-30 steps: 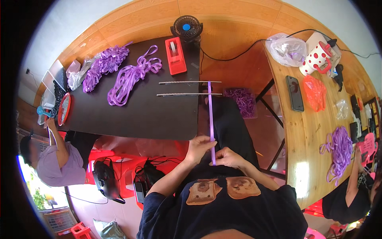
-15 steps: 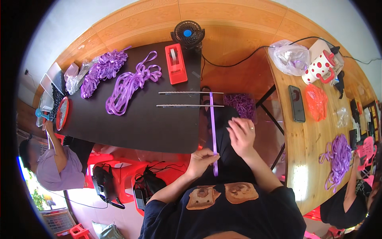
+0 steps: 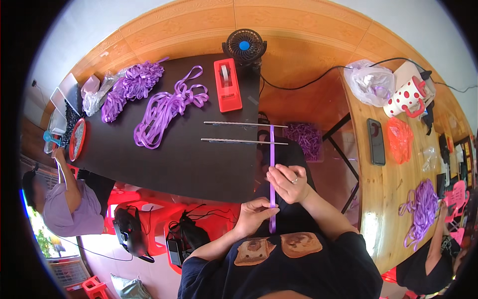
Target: Wrapping and tying purple ribbon around two metal rods to create a decorative item.
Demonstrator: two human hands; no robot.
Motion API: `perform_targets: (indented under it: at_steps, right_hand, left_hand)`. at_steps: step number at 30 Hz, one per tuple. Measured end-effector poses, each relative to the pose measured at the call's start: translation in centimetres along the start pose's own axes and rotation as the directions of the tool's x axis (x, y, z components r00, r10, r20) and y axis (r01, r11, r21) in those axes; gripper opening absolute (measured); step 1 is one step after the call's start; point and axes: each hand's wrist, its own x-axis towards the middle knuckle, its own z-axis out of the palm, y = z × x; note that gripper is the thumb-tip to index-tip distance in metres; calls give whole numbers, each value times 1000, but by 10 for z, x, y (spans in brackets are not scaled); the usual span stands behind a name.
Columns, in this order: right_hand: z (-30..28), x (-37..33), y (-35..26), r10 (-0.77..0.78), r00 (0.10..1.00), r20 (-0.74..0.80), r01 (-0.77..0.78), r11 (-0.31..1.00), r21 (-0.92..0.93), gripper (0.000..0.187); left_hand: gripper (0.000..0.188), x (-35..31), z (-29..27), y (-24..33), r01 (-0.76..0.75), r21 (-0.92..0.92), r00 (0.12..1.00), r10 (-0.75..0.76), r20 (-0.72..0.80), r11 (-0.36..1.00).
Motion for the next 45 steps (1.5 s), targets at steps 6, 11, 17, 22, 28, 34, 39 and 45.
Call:
perform_targets:
  at_steps: [6,11,17,22,28,34,39,45]
  right_hand:
    - [-26,34,-1,15,1000,-21,-14,998,53,22]
    - [-33,85,40,185,983,-6,-180,963,202,29]
    - [14,118,125,464,854,236,-494,580,648,9]
    - [74,90,158,598,590,542,-693,32,720,8]
    - [114,56,164,561,394,728,-695,-337,635,10]
    - [126,28,149,421,78,904,-744,-579,333,14]
    - [128,-15,117,331,-9,944,-670,-702,240,12]
    - [114,-28,59,427,-38,904,-459,-811,363,15]
  left_hand:
    - [13,3,-14,-8,75,-329,981,-10,195,941]
    - [33,28,-24,-31,165,-373,984,-127,125,913]
    - [33,74,-17,-51,87,-91,990,-96,-100,992]
    - [32,118,2,-46,-41,-65,970,24,-241,997]
    - [33,153,14,-32,-253,-59,907,215,-363,966]
    - [35,176,20,-16,-489,187,770,522,-366,852]
    - [40,198,20,-17,-562,434,607,708,-361,704]
    - [16,185,20,-18,-559,370,654,669,-355,742]
